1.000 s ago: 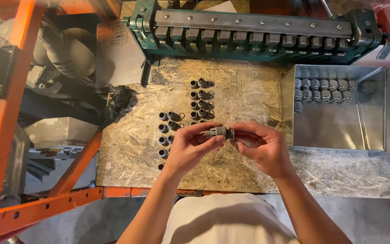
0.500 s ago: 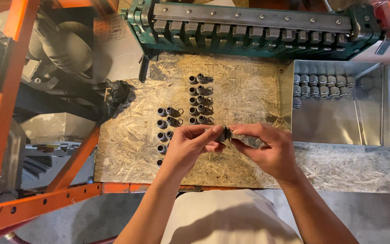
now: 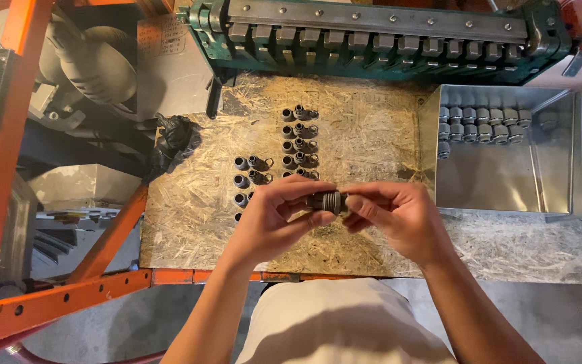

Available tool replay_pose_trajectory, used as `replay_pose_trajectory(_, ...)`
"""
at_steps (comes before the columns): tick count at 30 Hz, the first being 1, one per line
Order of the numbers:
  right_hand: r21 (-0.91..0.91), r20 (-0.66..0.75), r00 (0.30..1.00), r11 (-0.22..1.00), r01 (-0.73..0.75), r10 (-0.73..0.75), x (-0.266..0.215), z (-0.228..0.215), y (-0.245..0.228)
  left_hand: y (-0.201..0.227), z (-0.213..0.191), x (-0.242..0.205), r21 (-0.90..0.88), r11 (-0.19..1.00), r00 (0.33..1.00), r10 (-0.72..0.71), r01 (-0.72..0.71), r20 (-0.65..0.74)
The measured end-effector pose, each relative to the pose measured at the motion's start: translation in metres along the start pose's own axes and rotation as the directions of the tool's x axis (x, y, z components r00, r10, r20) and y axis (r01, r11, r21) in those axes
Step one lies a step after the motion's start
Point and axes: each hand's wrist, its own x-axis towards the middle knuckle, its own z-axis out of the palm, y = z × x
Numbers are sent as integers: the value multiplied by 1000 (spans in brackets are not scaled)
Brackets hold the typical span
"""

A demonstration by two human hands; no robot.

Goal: The person repeatedly picks up small cylindrical metal parts from a table, fits a smaller ring-like component onto each one, and places the assembled units into a metal tray. The process is repeated for multiple parts throughout the clip.

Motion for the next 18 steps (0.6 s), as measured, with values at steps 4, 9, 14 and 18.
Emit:
replay_pose_trajectory(4,-2,-67,998,1000,-14,14,0,7,0,-5,4,0,7,1000,1000,29,-29,-7)
replay_pose_trajectory(9,-95,-38,999,995,-12,8,0,12,-16,-2,3,1,15,998,998,54,-53,-44)
replay_pose_trajectory(14,-194,-49,998,981,16,-26,-6,5,-5,3,4,1,42,993,994,110,-109,-27)
replay_pose_trajectory(18,-234,-57,993,968,91,-107,-10,13,-14,0,4,3,57,987,989,149,-148,-17)
